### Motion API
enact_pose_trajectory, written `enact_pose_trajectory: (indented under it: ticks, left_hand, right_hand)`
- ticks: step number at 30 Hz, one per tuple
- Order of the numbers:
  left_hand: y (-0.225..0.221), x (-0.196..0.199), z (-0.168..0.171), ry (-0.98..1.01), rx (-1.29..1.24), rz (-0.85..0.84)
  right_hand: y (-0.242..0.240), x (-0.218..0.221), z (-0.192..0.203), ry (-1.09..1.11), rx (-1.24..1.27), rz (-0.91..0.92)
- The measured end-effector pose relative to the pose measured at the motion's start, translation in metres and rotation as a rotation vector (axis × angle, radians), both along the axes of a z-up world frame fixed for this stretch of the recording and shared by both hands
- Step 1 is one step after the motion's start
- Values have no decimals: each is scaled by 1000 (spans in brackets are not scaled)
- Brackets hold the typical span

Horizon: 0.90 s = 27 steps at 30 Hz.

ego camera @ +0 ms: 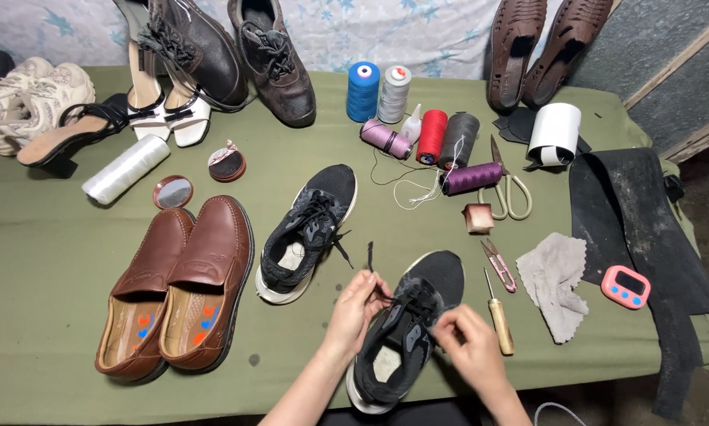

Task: A person is sewing and lacing a black sneaker at a repair bench, using thread and a sewing tool.

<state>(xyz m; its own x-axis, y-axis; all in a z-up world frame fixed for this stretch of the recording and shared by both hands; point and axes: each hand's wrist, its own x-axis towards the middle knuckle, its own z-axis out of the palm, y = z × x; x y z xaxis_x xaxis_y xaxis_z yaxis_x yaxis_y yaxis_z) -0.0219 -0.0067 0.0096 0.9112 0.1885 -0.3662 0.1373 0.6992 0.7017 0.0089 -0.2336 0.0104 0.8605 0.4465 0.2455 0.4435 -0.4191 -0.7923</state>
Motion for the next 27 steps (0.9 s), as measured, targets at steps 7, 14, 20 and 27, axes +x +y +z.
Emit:
enact_pose_trajectory:
  ticks: [7, 14, 20, 27]
  left_hand:
    - [-2, -25, -11, -90, -93, 116]
    - [-14, -50, -20, -86, 97, 182]
    - [-12, -73, -24, -50, 421, 84]
    - [-20, -106, 6, -88, 1092, 108]
  right_hand:
    - [-19, -7, -25, 90, -36, 7]
    - [-40, 0, -35, 199, 90, -245]
    - [-17, 0, -45, 449, 361, -210]
    - [-4, -1, -24, 386, 337, -92]
